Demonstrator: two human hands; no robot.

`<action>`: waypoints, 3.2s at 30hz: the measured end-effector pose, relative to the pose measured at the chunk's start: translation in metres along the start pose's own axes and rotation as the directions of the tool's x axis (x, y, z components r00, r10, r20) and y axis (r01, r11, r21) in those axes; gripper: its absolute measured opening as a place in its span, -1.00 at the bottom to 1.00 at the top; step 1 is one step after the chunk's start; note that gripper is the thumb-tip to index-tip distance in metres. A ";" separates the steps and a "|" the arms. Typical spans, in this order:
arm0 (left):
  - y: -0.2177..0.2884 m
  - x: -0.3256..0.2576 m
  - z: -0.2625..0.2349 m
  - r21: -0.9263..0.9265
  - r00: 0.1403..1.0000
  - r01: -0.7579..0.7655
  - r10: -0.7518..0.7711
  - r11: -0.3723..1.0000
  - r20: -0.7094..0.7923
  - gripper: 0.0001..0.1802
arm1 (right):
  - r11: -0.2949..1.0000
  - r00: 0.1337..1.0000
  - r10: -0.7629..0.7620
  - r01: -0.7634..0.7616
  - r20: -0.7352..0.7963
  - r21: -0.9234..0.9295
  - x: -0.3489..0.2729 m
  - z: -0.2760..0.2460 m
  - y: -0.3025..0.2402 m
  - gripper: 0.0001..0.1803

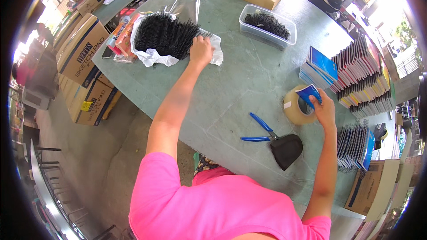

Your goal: The person binds notebooks by threading plastic spirals into pre-punched holes by hand and using a tool to trim or secure the ends.

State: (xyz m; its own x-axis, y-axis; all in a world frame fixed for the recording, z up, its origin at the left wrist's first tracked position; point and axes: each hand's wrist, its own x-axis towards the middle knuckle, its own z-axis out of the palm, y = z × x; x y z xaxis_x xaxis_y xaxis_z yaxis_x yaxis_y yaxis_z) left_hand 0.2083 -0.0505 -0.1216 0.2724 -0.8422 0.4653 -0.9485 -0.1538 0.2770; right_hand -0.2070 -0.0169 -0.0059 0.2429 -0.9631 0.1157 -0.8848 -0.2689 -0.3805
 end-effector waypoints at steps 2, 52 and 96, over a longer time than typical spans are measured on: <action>-0.001 -0.008 0.012 0.000 0.999 0.006 -0.006 1.000 0.037 -0.74 | 0.991 0.995 -0.093 0.095 -0.027 0.090 0.002 0.005 0.016 -0.63; 0.214 -0.027 -0.071 -0.723 0.805 -0.182 0.524 0.666 0.280 -0.74 | 0.958 0.961 -0.244 0.259 -0.128 0.125 0.008 0.003 -0.009 -0.81; 0.257 -0.025 -0.105 -0.660 0.854 -0.482 0.476 0.575 -0.210 -0.70 | 0.292 0.994 0.111 -0.036 0.004 0.956 -0.017 0.021 0.075 -0.78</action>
State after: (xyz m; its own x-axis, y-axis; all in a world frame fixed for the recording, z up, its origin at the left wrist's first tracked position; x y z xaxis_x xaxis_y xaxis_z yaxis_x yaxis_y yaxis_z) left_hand -0.0250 -0.0141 0.0263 -0.1844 -0.6842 0.7056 -0.5704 0.6591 0.4901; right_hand -0.2690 -0.0205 -0.0555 0.1451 -0.9870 0.0693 0.1126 -0.0531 -0.9922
